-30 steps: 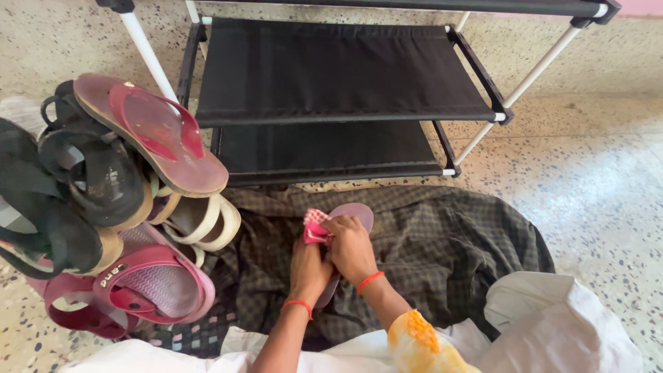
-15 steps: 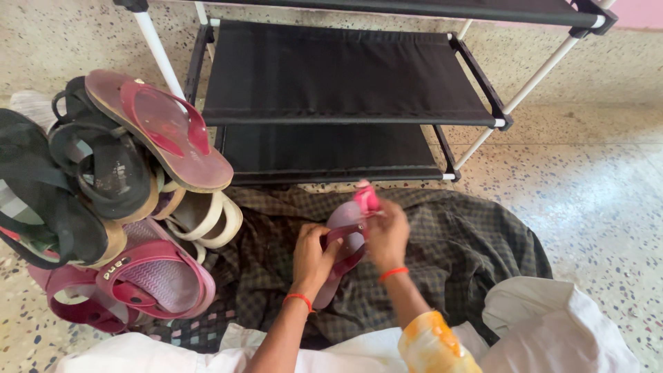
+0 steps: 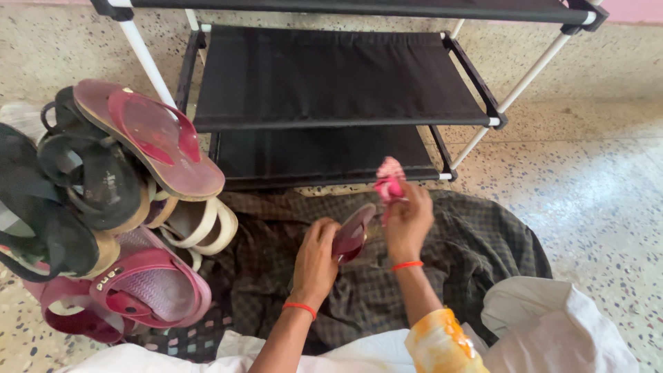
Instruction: The person sits on the floor and wipes a single pink flip-flop with a small pink cloth. They repeatedly rub the upper strap and sole, turning the flip-flop over to clean different sides. The flip-flop remains in hand throughout the clip.
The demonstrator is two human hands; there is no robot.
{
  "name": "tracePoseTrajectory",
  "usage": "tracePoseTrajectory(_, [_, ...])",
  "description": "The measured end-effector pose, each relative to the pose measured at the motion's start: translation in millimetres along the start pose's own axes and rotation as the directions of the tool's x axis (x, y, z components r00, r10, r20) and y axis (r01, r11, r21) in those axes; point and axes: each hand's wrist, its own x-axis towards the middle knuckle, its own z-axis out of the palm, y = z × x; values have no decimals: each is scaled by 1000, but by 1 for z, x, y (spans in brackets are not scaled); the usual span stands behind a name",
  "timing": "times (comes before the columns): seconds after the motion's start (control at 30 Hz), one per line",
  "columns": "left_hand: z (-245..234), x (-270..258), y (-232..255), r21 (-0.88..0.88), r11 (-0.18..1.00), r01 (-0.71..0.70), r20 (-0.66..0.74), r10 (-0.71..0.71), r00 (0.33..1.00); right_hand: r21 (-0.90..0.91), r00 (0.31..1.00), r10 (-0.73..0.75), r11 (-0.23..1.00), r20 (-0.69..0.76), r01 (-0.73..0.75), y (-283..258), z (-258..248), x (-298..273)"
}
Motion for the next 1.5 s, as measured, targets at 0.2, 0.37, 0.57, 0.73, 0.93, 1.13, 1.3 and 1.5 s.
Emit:
tracePoseTrajectory(0.2, [14, -4, -10, 215, 967, 139, 136, -170, 976, -80, 852, -336, 914, 401, 397, 5, 26, -47])
tracePoseTrajectory(0.37, [18, -13, -27, 468, 884, 15, 194, -119, 974, -155, 959, -179, 964, 219, 215, 54, 12, -30])
tracePoseTrajectory(0.57, [12, -5, -34, 496, 866, 69, 206, -194, 959, 285, 883, 461, 838, 88, -466, 57, 5, -11])
tracePoseTrajectory(0.73, [10, 1, -33, 537, 835, 122, 208, -272, 940, -62, 883, -305, 935, 358, 348, -14, 30, -62])
tracePoseTrajectory(0.93, [13, -11, -38, 526, 846, 87, 157, -197, 968, -18, 877, -363, 921, 315, 388, 12, 26, -52])
tracePoseTrajectory(1.13, [9, -10, -31, 477, 874, 94, 187, -205, 961, -112, 874, 423, 906, 240, -407, 70, 16, -7])
tracePoseTrajectory(1.3, [6, 0, -26, 507, 853, 120, 219, -262, 940, 377, 960, 258, 882, 114, -282, 40, 22, -9])
tracePoseTrajectory(1.5, [6, -2, -25, 450, 883, 135, 226, -259, 939, -173, 885, -452, 868, 111, 465, 34, 38, -42])
